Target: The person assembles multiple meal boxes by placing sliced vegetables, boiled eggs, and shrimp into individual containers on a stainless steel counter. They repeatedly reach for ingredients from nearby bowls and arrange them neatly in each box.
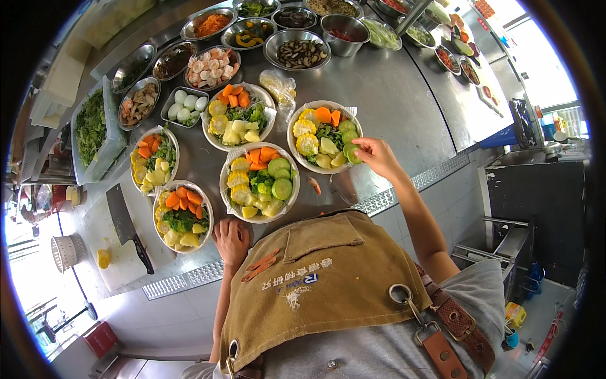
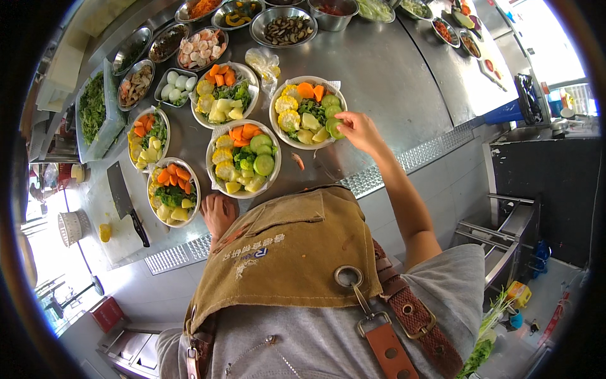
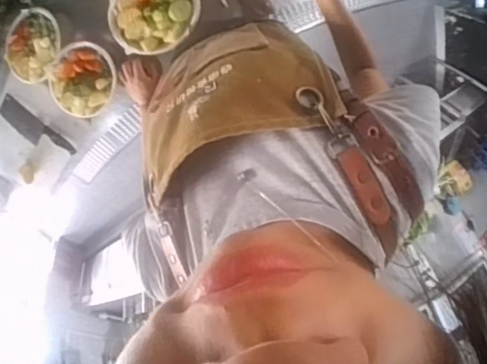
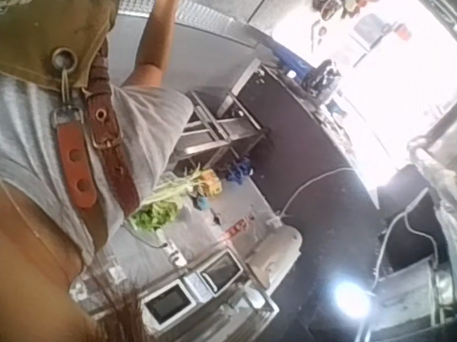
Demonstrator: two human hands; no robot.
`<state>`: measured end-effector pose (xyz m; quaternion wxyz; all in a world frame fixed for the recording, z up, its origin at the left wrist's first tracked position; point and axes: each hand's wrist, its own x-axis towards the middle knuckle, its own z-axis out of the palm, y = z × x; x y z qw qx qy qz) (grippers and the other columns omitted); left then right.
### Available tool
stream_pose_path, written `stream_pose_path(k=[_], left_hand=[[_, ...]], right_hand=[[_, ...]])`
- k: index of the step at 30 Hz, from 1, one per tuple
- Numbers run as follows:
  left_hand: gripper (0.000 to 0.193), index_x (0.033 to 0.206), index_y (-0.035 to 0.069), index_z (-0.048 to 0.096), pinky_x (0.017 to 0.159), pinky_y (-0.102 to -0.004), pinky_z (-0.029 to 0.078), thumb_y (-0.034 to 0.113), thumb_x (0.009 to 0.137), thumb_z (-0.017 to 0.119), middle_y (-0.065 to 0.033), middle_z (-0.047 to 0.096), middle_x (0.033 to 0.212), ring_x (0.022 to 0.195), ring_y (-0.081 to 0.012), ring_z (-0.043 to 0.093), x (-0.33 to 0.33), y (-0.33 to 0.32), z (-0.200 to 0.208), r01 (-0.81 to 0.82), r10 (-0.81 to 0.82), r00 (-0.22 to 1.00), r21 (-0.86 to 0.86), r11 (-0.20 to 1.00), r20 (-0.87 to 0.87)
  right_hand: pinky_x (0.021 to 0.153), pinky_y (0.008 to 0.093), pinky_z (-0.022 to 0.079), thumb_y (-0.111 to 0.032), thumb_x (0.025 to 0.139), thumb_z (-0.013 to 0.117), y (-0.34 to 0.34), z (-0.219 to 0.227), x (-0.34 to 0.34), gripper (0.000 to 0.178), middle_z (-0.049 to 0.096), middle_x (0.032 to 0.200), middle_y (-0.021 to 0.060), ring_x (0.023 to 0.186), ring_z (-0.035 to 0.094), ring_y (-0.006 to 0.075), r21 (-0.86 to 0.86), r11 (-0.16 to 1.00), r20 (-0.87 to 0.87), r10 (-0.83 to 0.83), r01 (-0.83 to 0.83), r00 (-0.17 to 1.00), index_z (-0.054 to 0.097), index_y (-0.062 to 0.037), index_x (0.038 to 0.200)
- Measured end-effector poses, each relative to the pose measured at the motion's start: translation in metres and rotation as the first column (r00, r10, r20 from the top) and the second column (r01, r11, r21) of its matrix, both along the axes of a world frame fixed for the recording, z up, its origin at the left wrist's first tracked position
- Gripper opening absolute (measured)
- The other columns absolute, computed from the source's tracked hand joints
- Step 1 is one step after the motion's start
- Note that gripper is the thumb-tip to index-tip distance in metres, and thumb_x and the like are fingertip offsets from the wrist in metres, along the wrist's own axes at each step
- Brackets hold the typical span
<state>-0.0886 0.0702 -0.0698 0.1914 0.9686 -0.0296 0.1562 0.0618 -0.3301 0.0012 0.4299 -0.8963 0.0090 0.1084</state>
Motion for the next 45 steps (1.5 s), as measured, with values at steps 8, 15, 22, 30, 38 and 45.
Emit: stream_pose_path(k=[8, 15, 22, 30, 38, 45], left_hand=[[0.01, 0.083, 0.009, 0.056, 0.081, -0.0424, 0.041, 0.01, 0.074, 0.06, -0.0066, 0.053, 0.091, 0.09, -0.0289, 0.051, 0.001, 0.0, 0.0, 0.002, -0.002, 1.0, 0.011, 1.0, 0.019], [0.01, 0.083, 0.009, 0.056, 0.081, -0.0415, 0.041, 0.01, 0.074, 0.06, -0.0063, 0.053, 0.091, 0.089, -0.0288, 0.051, 0.001, 0.0, 0.001, 0.004, -0.004, 1.0, 0.001, 1.0, 0.023], [0.009, 0.083, 0.009, 0.057, 0.081, -0.0413, 0.041, 0.01, 0.074, 0.061, -0.0062, 0.053, 0.09, 0.089, -0.0284, 0.051, 0.001, 0.0, 0.0, -0.005, 0.005, 1.0, -0.002, 1.0, 0.016], [0.009, 0.082, 0.01, 0.057, 0.082, -0.0413, 0.04, 0.009, 0.074, 0.061, -0.0054, 0.054, 0.091, 0.09, -0.0278, 0.051, 0.0, -0.001, 0.0, -0.009, 0.009, 1.0, 0.002, 1.0, 0.011], [0.011, 0.084, 0.01, 0.057, 0.082, -0.0407, 0.04, 0.01, 0.074, 0.061, -0.0055, 0.053, 0.092, 0.09, -0.0279, 0.051, 0.0, 0.0, 0.0, -0.008, 0.008, 1.0, -0.016, 1.0, 0.003], [0.011, 0.084, 0.01, 0.057, 0.08, -0.0412, 0.041, 0.01, 0.073, 0.061, -0.0056, 0.054, 0.092, 0.09, -0.0279, 0.052, 0.001, 0.001, 0.002, -0.012, 0.012, 1.0, -0.017, 1.0, -0.019]], right_hand=[[0.064, 0.0336, 0.048, -0.008, 0.076, 0.067, 0.011, 0.006, -0.007, 0.018, 0.062, 0.081, 0.0108, 0.07, 0.06, 0.0231, -0.191, 0.981, 0.243, 0.075, -0.028, 0.967, 0.064, -0.0035, 0.093], [0.063, 0.0281, 0.049, -0.006, 0.077, 0.065, 0.012, 0.006, -0.006, 0.018, 0.066, 0.084, 0.0101, 0.067, 0.061, 0.0158, -0.167, 0.986, 0.229, 0.058, -0.019, 0.972, 0.064, -0.0015, 0.094], [0.064, 0.0331, 0.05, -0.008, 0.075, 0.063, 0.012, 0.01, -0.006, 0.018, 0.067, 0.084, 0.0124, 0.07, 0.064, 0.0235, -0.075, 0.997, 0.16, 0.007, 0.006, 0.987, 0.063, -0.0015, 0.092], [0.064, 0.0257, 0.049, -0.004, 0.079, 0.062, 0.013, 0.02, -0.008, 0.014, 0.067, 0.081, 0.0073, 0.07, 0.061, 0.0101, -0.081, 0.997, 0.081, 0.025, -0.018, 0.996, 0.062, 0.0022, 0.092], [0.06, 0.0258, 0.047, -0.007, 0.077, 0.064, -0.002, 0.018, -0.003, 0.016, 0.065, 0.082, 0.0056, 0.068, 0.059, 0.0106, 0.191, 0.981, 0.013, -0.031, 0.028, 0.999, 0.061, 0.0019, 0.09], [0.06, 0.0207, 0.046, 0.001, 0.084, 0.059, 0.008, 0.025, 0.016, 0.011, 0.064, 0.096, 0.006, 0.067, 0.056, 0.0061, 0.203, 0.979, 0.041, -0.014, 0.005, 0.999, 0.057, 0.0001, 0.094]])
